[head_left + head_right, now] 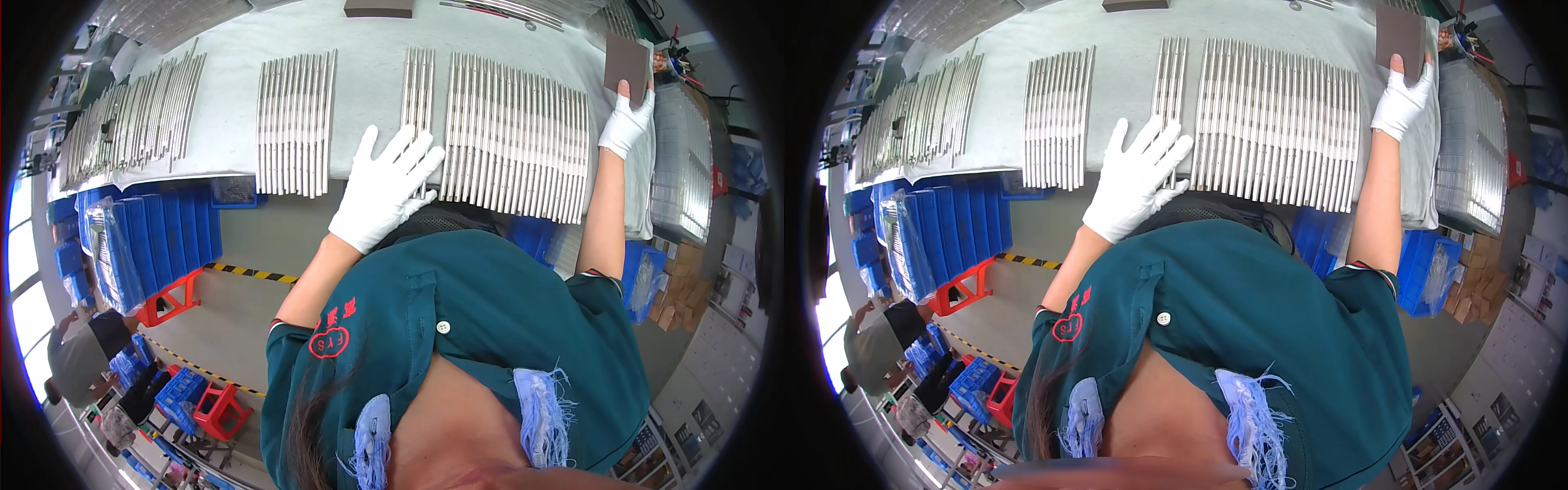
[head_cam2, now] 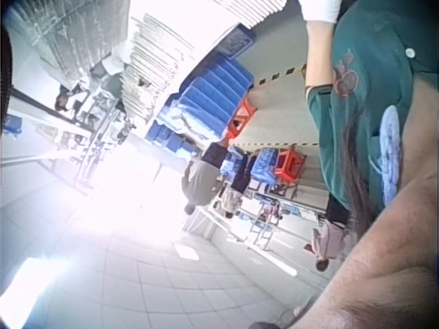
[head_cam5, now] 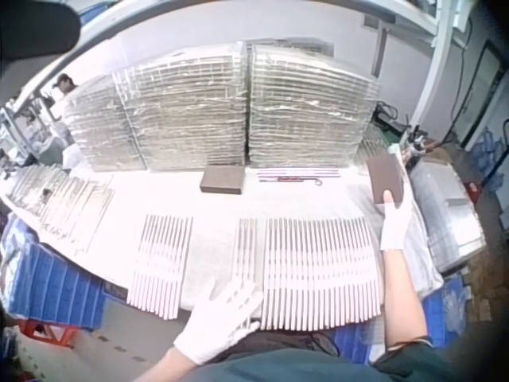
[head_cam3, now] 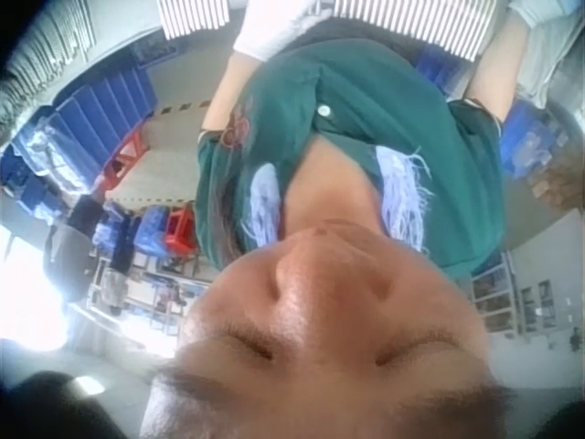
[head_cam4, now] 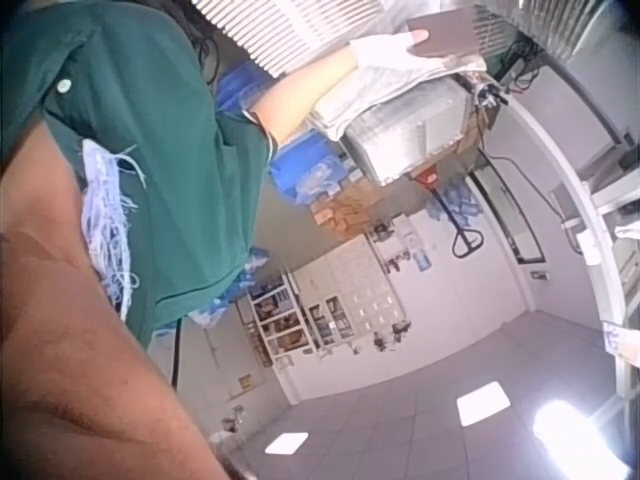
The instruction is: Aligning and organizing small metal rods into rows on a workbench using a rectangular block tool.
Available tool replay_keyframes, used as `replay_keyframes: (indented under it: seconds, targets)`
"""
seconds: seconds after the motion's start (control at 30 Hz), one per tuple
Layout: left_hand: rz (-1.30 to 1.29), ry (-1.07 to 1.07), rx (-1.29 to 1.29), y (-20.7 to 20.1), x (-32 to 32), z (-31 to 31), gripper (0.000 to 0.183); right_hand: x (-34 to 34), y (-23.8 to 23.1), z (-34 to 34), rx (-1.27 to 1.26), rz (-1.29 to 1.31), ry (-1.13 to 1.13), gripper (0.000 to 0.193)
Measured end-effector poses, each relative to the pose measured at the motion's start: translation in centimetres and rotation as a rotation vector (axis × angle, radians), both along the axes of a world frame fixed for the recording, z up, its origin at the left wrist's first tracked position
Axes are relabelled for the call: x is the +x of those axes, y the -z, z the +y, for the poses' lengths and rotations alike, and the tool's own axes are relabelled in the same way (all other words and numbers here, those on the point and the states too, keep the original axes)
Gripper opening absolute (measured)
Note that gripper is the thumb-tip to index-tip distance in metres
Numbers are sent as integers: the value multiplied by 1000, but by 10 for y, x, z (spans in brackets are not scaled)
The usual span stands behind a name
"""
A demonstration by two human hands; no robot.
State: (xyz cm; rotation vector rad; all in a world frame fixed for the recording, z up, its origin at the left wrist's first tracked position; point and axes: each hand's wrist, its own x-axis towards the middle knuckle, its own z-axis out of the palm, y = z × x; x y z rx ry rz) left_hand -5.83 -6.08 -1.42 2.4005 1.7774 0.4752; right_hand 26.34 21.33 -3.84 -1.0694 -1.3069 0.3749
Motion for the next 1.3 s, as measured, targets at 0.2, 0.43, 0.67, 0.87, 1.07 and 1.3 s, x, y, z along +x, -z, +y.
replay_keyframes:
  seconds: [0.2, 0.43, 0.67, 0.87, 1.07, 1.3]
  targets:
    - [30, -89, -43, -13, -8, -10, 67, 2, 2, 2, -1, 10, 8, 61]
    - [105, -173, -41, -15, -23, -20, 71, 2, 1, 1, -12, 7, -5, 61]
    - [144, -179, -31, -12, -32, -23, 74, 2, 2, 2, -23, 44, -18, 60]
    - [148, -201, -42, -12, -30, -26, 74, 0, -1, -1, -45, 66, -24, 60]
    - [104, -196, -38, -14, -30, -27, 73, 1, -1, -1, -32, 19, 9, 60]
    - [61, -188, 9, -5, -26, -25, 76, -13, -20, -16, 1, -82, 84, 59]
